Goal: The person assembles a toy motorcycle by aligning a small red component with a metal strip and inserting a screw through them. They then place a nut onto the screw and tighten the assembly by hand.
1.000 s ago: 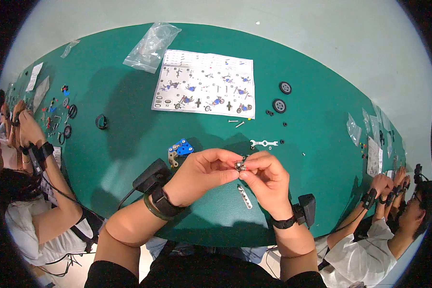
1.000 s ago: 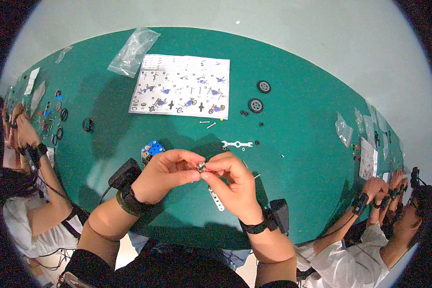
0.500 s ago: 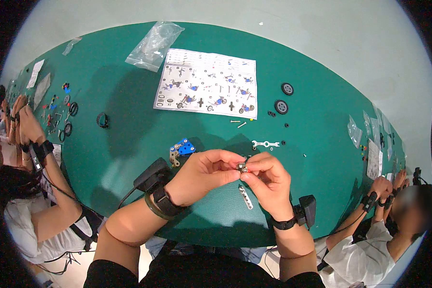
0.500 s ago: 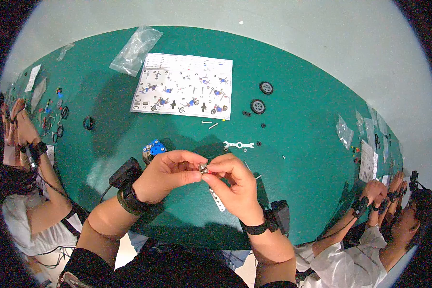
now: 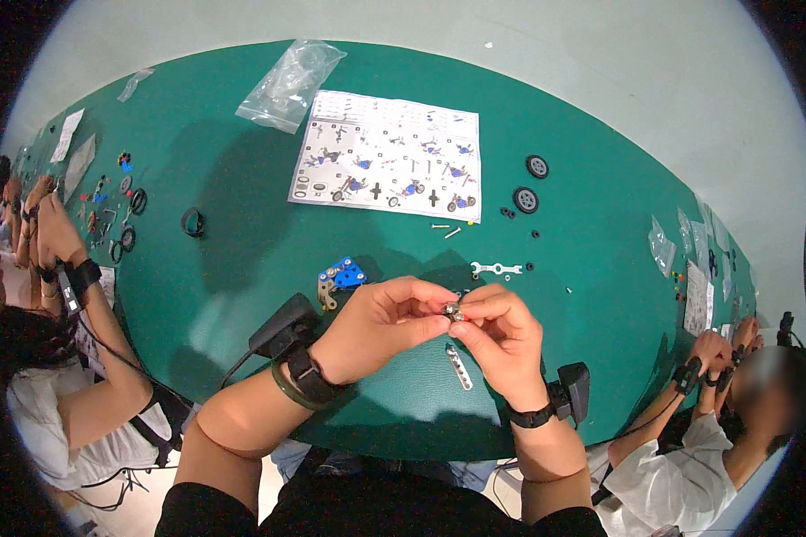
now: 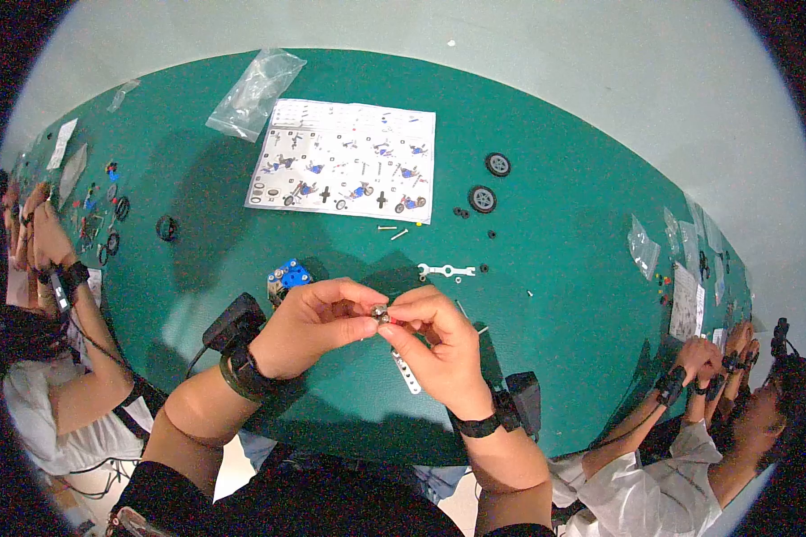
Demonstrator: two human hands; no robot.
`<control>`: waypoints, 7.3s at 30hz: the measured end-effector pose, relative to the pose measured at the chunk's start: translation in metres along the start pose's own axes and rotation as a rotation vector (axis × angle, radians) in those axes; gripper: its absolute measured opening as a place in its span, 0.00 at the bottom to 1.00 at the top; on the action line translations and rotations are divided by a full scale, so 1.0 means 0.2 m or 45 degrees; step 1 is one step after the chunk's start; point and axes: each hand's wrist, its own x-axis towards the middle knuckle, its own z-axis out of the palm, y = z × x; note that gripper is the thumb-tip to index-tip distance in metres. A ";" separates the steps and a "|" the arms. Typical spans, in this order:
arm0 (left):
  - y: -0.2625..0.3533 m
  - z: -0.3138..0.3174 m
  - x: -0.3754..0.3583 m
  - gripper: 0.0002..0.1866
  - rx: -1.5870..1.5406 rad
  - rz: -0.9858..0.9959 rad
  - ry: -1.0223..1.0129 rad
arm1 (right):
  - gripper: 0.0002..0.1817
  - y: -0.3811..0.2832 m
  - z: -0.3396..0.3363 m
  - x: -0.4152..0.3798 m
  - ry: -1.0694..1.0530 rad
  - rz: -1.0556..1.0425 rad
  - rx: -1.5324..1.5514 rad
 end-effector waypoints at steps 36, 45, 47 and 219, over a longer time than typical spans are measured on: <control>0.00 0.01 0.00 0.12 0.159 0.023 0.056 | 0.11 0.00 0.00 0.00 0.010 0.012 -0.014; 0.01 0.00 0.00 0.11 0.080 -0.022 0.050 | 0.10 0.01 -0.01 0.00 -0.028 -0.019 -0.057; 0.01 0.00 0.00 0.11 0.068 -0.034 0.054 | 0.10 0.01 0.00 0.00 0.004 0.001 -0.030; 0.04 0.03 -0.01 0.07 -0.492 -0.165 -0.231 | 0.13 -0.03 -0.07 0.00 -0.215 0.415 0.572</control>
